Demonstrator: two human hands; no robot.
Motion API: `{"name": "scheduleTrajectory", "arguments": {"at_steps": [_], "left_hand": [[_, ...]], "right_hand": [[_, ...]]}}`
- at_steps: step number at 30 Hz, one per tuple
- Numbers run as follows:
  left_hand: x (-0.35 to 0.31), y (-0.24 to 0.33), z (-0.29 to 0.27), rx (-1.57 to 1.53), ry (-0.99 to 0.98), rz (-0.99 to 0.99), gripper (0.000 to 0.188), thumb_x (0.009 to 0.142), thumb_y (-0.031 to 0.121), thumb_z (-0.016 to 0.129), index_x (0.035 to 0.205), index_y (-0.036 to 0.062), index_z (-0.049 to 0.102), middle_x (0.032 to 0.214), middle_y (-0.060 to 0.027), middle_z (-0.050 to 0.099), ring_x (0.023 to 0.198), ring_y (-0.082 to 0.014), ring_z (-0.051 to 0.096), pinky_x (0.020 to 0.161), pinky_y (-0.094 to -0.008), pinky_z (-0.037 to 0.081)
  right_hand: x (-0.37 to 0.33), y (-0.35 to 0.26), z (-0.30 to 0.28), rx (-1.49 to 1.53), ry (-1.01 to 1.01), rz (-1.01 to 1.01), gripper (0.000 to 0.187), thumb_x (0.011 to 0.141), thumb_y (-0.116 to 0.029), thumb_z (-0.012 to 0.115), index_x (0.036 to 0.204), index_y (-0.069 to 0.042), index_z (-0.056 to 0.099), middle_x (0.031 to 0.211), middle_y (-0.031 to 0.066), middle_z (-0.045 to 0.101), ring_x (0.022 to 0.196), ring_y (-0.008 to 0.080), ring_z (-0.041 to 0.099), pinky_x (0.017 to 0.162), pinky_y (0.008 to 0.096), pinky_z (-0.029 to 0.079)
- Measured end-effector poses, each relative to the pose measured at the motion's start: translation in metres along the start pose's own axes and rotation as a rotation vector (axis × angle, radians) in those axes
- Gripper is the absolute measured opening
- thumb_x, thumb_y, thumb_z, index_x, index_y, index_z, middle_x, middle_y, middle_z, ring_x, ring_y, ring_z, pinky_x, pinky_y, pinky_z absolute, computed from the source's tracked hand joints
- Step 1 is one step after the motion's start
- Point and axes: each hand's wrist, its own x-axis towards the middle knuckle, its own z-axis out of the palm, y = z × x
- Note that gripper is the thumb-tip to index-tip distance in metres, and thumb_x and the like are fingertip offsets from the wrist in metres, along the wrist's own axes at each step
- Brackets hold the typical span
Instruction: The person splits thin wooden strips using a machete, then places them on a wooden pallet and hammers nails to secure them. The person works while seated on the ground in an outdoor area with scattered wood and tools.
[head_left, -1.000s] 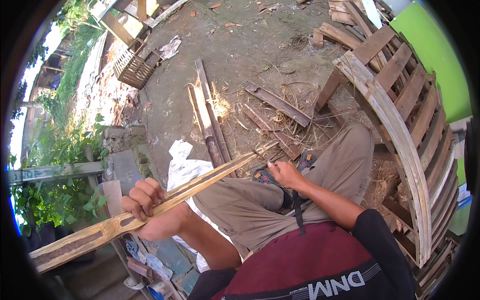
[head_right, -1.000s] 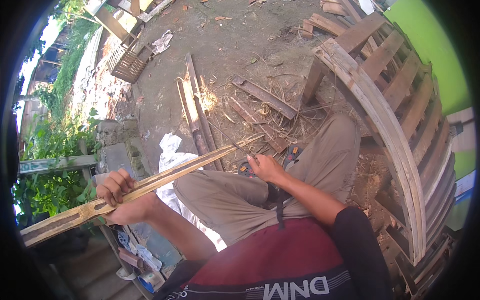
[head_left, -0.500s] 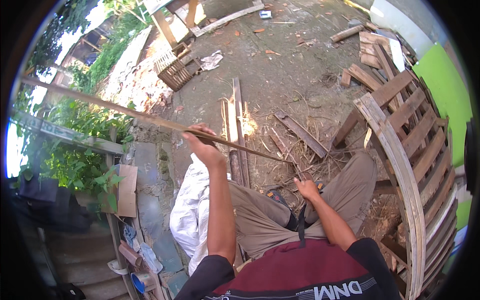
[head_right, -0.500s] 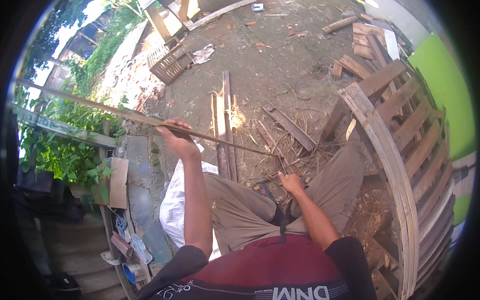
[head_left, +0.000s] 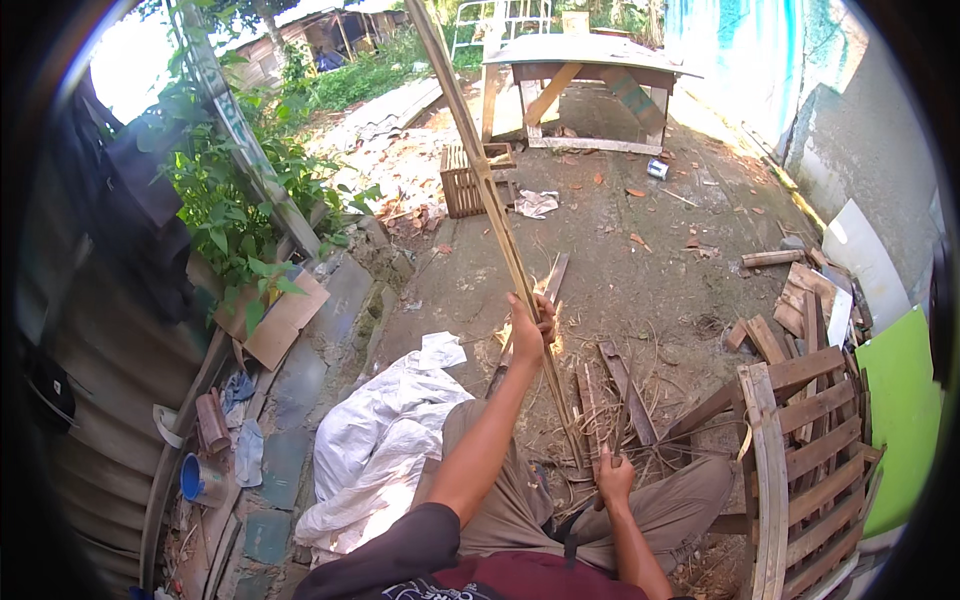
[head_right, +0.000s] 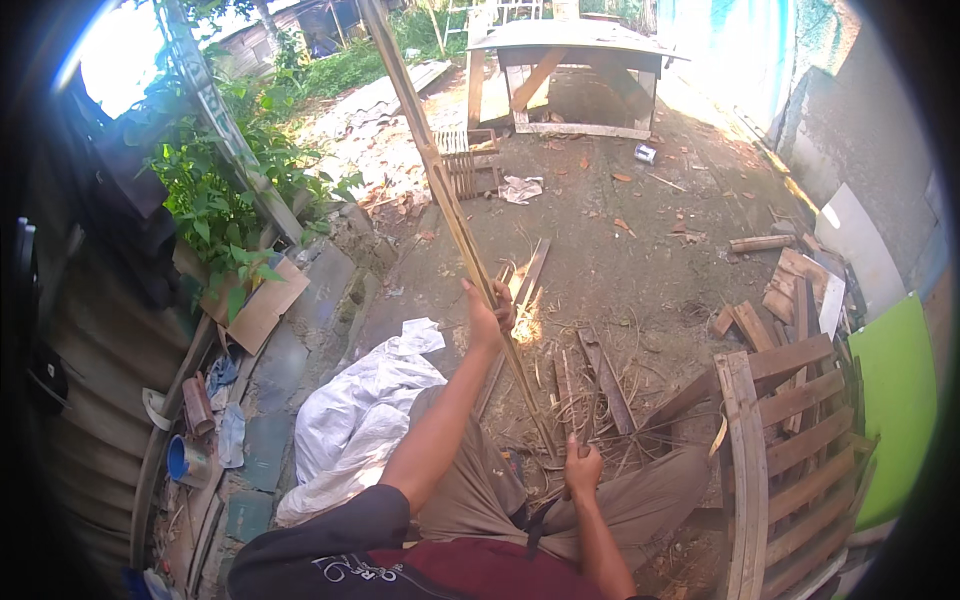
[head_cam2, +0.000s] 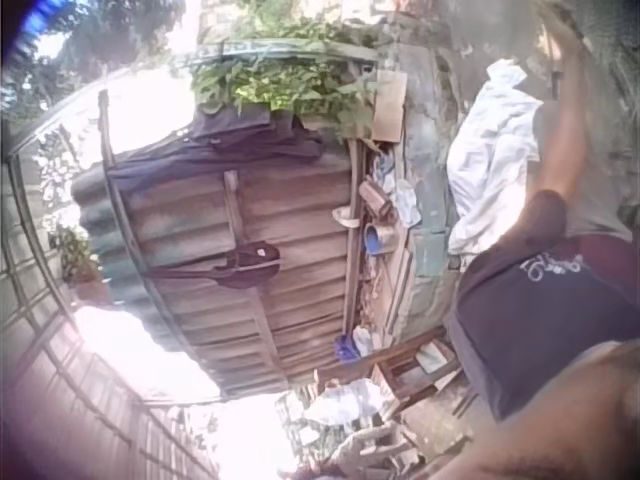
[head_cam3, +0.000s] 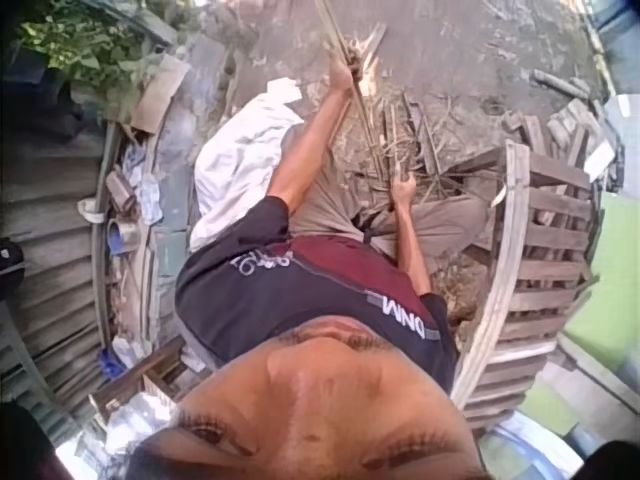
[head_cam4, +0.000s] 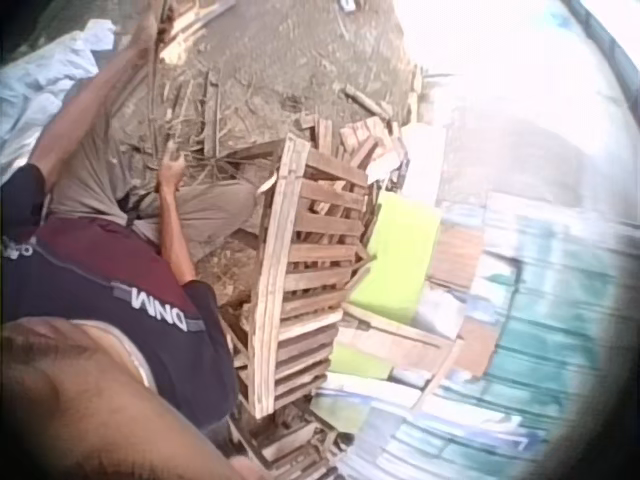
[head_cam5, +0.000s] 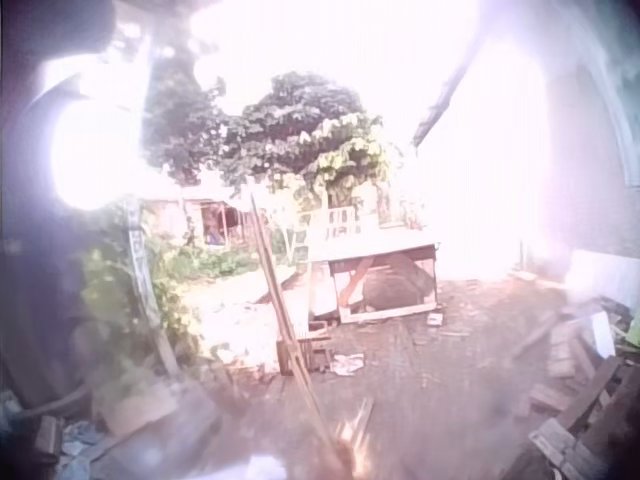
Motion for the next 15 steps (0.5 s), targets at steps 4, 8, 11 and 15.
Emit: {"name": "scheduleTrajectory", "arguments": {"at_steps": [4, 8, 11, 15], "left_hand": [[0.005, 0.018, 0.028, -0.021, -0.15, -0.076, 0.074, 0.101, 0.076, 0.022, 0.093, 0.0085, 0.053, 0.058, 0.0034, 0.036, 0.043, -0.0069, 0.029, 0.04, -0.0244, 0.023], [-0.002, 0.024, 0.062, 0.167, -0.152, -0.024, 0.08, 0.101, 0.077, 0.02, 0.087, 0.0072, 0.056, 0.056, 0.0007, 0.047, 0.042, -0.011, 0.041, 0.04, -0.0262, 0.032], [-0.007, 0.018, 0.089, 0.299, -0.179, 0.003, 0.08, 0.103, 0.073, 0.02, 0.085, 0.0055, 0.058, 0.056, -0.0026, 0.051, 0.044, -0.0131, 0.049, 0.042, -0.0271, 0.039], [-0.004, 0.03, 0.109, 0.285, -0.271, 0.033, 0.074, 0.108, 0.062, 0.028, 0.084, 0.0011, 0.063, 0.054, -0.0033, 0.052, 0.044, -0.0134, 0.051, 0.042, -0.028, 0.04]], "right_hand": [[0.013, -0.086, -0.024, 0.101, 0.141, -0.323, 0.047, 0.094, -0.04, 0.072, 0.083, 0.005, 0.061, 0.066, 0.0137, 0.064, 0.06, 0.0259, 0.063, 0.061, 0.0418, 0.05], [0.025, -0.193, -0.062, 0.461, 0.019, -0.272, 0.03, 0.099, -0.027, 0.07, 0.086, -0.005, 0.055, 0.059, 0.0, 0.053, 0.045, 0.0106, 0.05, 0.043, 0.0301, 0.041], [0.039, -0.242, -0.089, 0.554, 0.07, -0.367, 0.028, 0.098, -0.026, 0.072, 0.088, -0.007, 0.055, 0.06, 0.0004, 0.054, 0.045, 0.0085, 0.048, 0.042, 0.0272, 0.038], [0.044, -0.31, -0.114, 0.613, 0.194, -0.484, 0.026, 0.097, -0.024, 0.074, 0.091, -0.006, 0.056, 0.068, 0.0054, 0.064, 0.046, 0.0065, 0.048, 0.042, 0.0249, 0.038]]}}
